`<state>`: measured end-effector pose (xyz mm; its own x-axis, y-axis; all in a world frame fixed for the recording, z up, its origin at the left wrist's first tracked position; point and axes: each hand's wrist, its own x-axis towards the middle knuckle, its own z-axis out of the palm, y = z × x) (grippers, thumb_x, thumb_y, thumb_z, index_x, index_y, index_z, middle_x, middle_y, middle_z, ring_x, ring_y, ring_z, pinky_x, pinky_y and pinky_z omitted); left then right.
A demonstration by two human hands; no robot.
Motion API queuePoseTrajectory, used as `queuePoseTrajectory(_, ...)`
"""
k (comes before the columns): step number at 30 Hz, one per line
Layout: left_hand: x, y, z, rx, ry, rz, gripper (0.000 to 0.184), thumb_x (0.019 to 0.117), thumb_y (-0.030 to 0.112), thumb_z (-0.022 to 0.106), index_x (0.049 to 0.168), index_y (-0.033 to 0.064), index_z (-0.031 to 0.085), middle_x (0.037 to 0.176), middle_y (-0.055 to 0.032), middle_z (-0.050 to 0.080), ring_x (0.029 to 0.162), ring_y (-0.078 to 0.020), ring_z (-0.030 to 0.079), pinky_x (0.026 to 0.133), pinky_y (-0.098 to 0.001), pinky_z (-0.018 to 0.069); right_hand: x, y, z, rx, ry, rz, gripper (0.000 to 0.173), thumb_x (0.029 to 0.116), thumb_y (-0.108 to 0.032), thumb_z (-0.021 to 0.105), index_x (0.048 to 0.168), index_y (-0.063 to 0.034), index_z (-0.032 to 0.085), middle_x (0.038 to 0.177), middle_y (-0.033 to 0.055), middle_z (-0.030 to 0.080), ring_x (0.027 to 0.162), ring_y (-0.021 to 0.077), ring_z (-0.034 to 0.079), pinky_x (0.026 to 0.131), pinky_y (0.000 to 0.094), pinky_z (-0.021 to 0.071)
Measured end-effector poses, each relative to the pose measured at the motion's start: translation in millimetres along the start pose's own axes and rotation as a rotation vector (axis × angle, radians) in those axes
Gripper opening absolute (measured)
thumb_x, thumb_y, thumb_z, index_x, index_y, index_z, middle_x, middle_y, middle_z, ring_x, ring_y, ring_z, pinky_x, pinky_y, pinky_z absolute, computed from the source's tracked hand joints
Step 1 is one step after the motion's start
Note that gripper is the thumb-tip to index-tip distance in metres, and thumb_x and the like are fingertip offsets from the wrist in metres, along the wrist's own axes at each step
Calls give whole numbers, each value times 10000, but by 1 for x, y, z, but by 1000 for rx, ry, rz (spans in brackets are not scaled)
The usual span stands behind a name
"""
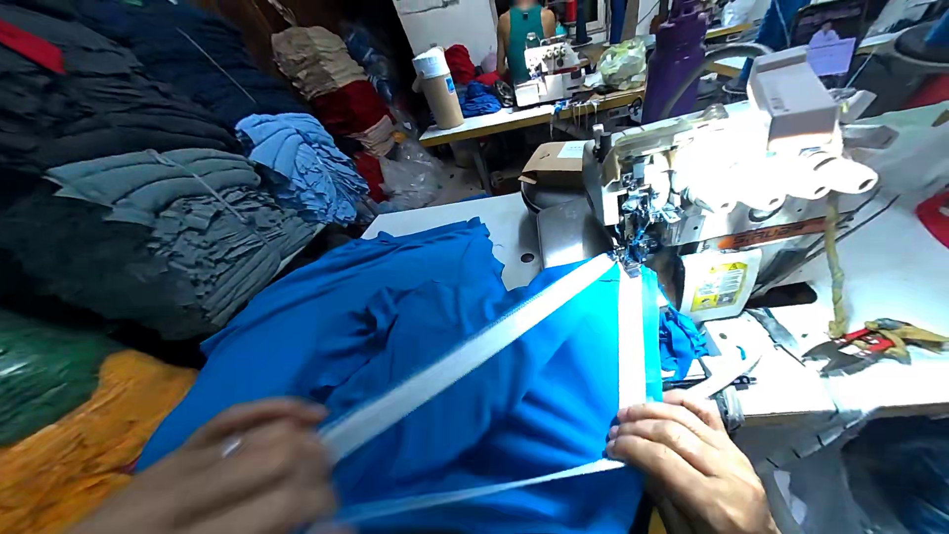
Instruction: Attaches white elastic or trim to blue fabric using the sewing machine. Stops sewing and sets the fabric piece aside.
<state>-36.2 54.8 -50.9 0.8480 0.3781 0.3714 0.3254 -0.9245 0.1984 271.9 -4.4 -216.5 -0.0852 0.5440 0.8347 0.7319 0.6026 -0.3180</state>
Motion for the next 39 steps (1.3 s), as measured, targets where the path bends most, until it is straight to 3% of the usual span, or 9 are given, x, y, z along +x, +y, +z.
queuePoseTrajectory(2, 28, -36, 37, 129, 129, -4, 486, 1075, 440, 451, 779, 94, 622, 741, -37, 619, 834, -112, 642, 947, -286, 490, 7, -13, -12, 59, -46, 48, 204, 1038, -108, 499, 940, -126, 676, 888, 23, 723, 1066, 130, 650, 1050, 264, 396)
queuePoseTrajectory(4, 69, -54, 82, 123, 317, 5, 465, 1044, 442, 481, 753, 124, 655, 748, 19, 632, 810, -63, 643, 792, -235, 536, 9, -22, -18, 74, -74, 80, 193, 1015, -65, 518, 922, -97, 683, 866, 53, 714, 1034, 166, 656, 987, 254, 448)
queuePoseTrajectory(6, 110, -53, 117, 15, 379, -7, 381, 1007, 336, 549, 790, 72, 719, 909, -20, 722, 954, -118, 695, 900, -319, 557, 11, -26, -22, 56, -87, 91, 183, 986, -29, 544, 903, -75, 700, 851, 72, 715, 1009, 191, 670, 964, 245, 479)
queuePoseTrajectory(8, 139, -45, 148, -52, 359, -9, 346, 1010, 285, 557, 837, 39, 726, 1135, -71, 756, 1161, -206, 691, 1080, -481, 474, 15, -29, -27, 41, -98, 98, 171, 958, 2, 560, 891, -60, 705, 839, 85, 715, 996, 204, 680, 978, 248, 483)
queuePoseTrajectory(11, 150, -45, 177, 1, 378, -51, 310, 977, 252, 614, 1037, -6, 777, 1176, -112, 753, 1187, -267, 688, 1112, -539, 426, 20, -31, -34, 18, -111, 120, 154, 942, 4, 583, 884, -53, 714, 824, 88, 714, 963, 203, 689, 965, 243, 493)
queuePoseTrajectory(15, 138, -61, 170, 19, 359, -89, 322, 994, 234, 594, 1148, -1, 753, 1167, -109, 756, 1166, -269, 699, 1078, -567, 443, 28, -32, -45, 26, -147, 154, 154, 954, 1, 580, 907, -49, 718, 847, 95, 722, 970, 204, 688, 942, 239, 497)
queuePoseTrajectory(21, 141, -74, 160, -12, 342, -112, 336, 1015, 244, 558, 1060, -9, 773, 1116, -124, 768, 1134, -290, 715, 1089, -622, 413, 24, -31, -43, -58, -150, 161, 145, 957, -25, 591, 891, -64, 714, 813, 74, 712, 955, 196, 694, 927, 242, 509)
queuePoseTrajectory(32, 134, -66, 156, -8, 289, -120, 388, 1030, 288, 516, 1130, 8, 764, 1161, -100, 759, 1189, -272, 690, 1123, -647, 358, 18, -39, -54, -116, -204, 220, 150, 936, 8, 610, 874, -51, 733, 805, 83, 724, 929, 215, 720, 898, 275, 545)
queuePoseTrajectory(39, 134, -51, 149, 12, 244, -113, 364, 1021, 274, 523, 913, 14, 753, 1138, -86, 764, 1188, -237, 690, 1135, -587, 375, -6, -23, -39, 17, -189, 264, 159, 961, 0, 595, 899, -27, 739, 839, 117, 736, 974, 239, 709, 951, 275, 518)
